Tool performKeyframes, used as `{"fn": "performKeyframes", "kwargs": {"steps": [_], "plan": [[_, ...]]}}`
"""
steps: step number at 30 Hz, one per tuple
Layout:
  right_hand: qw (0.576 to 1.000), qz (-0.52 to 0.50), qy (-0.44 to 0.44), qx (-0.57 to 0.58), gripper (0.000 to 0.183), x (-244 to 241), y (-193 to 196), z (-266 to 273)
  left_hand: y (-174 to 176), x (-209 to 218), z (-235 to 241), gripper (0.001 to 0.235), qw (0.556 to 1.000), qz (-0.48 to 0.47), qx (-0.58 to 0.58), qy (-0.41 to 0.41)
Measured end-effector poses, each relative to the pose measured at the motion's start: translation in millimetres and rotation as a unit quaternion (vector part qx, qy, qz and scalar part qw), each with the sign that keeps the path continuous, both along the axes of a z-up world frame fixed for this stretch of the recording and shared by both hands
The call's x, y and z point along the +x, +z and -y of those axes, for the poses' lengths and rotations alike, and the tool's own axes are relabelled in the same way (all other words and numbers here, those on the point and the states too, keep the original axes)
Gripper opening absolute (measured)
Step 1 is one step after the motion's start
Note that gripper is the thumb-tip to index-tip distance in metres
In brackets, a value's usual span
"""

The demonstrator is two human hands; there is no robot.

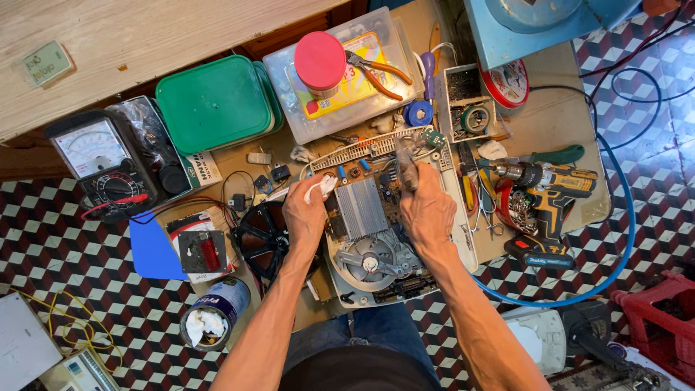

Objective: The person disassembles an electronic device, removes a copper coil, and cleans internal components with a cloth and compressed air. They then reassemble parts and adjust small components with a screwdriver.

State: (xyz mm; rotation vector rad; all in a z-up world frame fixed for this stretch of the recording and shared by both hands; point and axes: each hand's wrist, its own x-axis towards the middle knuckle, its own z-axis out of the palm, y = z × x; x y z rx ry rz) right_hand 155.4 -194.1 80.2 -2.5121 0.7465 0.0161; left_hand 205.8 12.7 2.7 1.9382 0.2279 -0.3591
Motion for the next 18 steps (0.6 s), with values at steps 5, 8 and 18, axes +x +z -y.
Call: {"fn": "performKeyframes", "kwargs": {"steps": [5, 8, 18], "plan": [[0.988, 0.031, 0.024, 0.148, 0.028, -1.9, 6.7, -8.0, -13.3, 5.5, -2.0, 0.023, 0.985, 0.155, 0.080, 0.001], [0.969, -0.038, 0.001, 0.243, 0.031, 8.6, 9.2, -25.6, -24.3, 7.1, -11.7, 0.023, 0.992, 0.100, 0.070, 0.039], [0.951, -0.043, 0.020, 0.305, 0.032, -4.5, 36.2, -28.8, -31.4, 10.4, -37.8, 0.029, 0.999, 0.003, -0.052, 0.009]]}}
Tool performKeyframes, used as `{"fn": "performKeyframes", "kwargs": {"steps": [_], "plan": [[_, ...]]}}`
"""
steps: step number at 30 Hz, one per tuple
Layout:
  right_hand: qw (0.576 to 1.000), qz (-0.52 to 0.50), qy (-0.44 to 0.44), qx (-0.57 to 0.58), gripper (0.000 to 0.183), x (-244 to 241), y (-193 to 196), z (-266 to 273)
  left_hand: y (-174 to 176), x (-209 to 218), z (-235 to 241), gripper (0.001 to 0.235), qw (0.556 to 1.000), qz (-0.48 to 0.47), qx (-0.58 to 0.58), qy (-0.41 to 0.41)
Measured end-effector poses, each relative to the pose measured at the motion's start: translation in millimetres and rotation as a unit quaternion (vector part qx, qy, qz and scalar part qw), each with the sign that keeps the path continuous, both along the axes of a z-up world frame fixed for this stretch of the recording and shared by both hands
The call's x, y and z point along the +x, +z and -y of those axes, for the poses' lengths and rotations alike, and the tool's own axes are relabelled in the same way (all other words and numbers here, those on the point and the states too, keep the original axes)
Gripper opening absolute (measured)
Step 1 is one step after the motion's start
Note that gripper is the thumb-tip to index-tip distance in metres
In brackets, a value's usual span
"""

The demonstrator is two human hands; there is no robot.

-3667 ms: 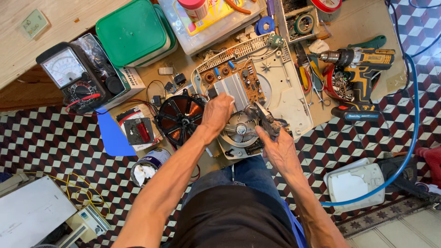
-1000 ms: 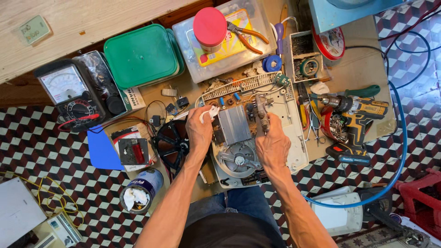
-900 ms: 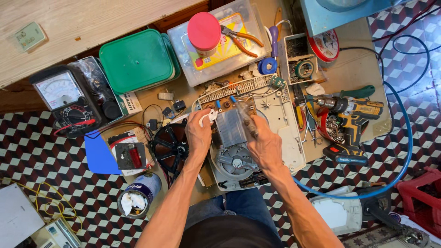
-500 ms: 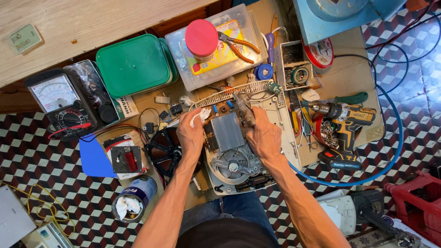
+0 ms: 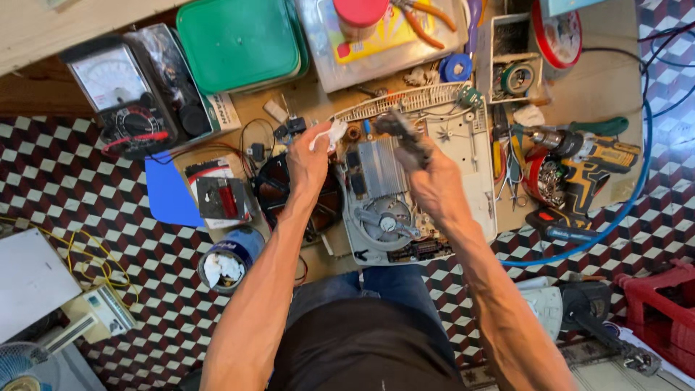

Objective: The person disassembles an electronic device, removes a copper coil, and cleans internal components with a cloth and compressed air. They then reassemble parts and adjust small components with a screwdriver.

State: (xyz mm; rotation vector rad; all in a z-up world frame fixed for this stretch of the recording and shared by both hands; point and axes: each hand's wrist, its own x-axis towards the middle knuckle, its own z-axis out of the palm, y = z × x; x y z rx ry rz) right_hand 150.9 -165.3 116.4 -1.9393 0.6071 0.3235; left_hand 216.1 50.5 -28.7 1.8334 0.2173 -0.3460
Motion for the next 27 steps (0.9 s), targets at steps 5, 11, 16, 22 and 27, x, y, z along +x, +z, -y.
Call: {"fn": "performKeyframes", "kwargs": {"steps": [5, 11, 16, 22, 27], "plan": [[0.992, -0.116, -0.050, 0.027, 0.029, -45.5, 28.6, 6.0, 14.5, -15.0, -19.9, 0.031, 0.993, -0.064, -0.097, 0.024], [0.991, -0.108, 0.077, -0.006, 0.035, -66.5, 10.7, -33.3, 26.4, -60.6, -38.2, 0.033, 0.988, -0.104, -0.113, 0.023], [0.985, -0.146, 0.061, -0.070, 0.042, -81.4, 12.0, -47.0, 32.1, -102.9, -49.0, 0.034, 0.984, -0.135, -0.113, 0.010], [0.964, -0.248, 0.073, -0.062, 0.043, -106.1, 17.9, -56.1, 29.6, -119.9, -51.2, 0.034, 0.985, -0.137, -0.108, 0.005], [0.993, -0.097, 0.067, -0.026, 0.042, -144.6, 15.8, -63.4, 25.0, -128.4, -47.8, 0.031, 0.991, -0.111, -0.065, -0.045]]}}
